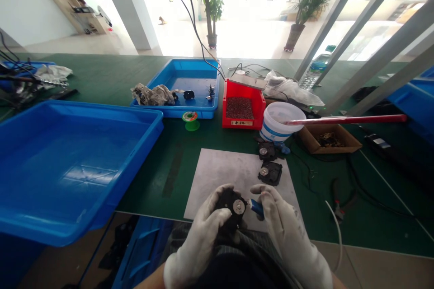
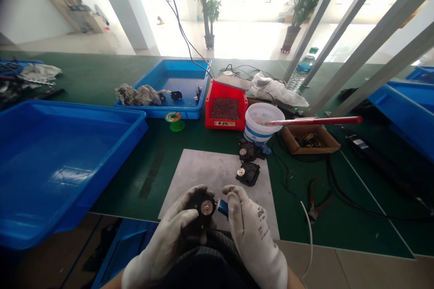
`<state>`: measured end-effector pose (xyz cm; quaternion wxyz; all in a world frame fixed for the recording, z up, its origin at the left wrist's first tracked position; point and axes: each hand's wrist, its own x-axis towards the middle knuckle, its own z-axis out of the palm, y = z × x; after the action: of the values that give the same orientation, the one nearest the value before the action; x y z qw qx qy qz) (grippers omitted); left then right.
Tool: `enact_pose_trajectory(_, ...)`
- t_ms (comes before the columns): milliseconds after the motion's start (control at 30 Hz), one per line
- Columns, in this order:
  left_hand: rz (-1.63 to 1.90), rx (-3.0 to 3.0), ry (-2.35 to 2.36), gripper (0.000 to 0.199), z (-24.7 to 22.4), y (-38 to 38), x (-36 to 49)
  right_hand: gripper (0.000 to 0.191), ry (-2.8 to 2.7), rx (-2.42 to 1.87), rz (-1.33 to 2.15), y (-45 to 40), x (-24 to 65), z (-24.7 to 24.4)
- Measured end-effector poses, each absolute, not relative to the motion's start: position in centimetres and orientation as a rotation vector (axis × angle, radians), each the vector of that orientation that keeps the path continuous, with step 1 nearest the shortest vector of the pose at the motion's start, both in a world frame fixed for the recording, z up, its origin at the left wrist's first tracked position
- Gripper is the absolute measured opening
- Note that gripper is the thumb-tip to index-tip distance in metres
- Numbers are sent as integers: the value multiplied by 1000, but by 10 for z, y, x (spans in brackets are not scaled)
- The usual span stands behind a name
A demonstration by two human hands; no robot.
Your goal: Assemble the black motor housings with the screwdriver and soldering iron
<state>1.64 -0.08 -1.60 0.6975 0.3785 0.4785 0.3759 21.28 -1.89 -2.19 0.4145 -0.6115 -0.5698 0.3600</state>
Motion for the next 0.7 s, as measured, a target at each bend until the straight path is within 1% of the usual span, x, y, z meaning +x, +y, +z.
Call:
enact_pose_trajectory(100,782,844,1050,59,-17,-2,18,17,-1654,-1503,584,-21,217,-6)
enact_pose_trajectory(167,776,841,1007,59,-20,-5,19,12,-1807,-1431,352,-20,216,5)
enact_pose_trajectory(233,776,845,961,59,-22,-7,19,10,-1883,-1368,233,-17,215,12)
enact_pose_trajectory(700,765,946,913,59,-14,-6,18,12,-1966,-1281,236,-12,214,17)
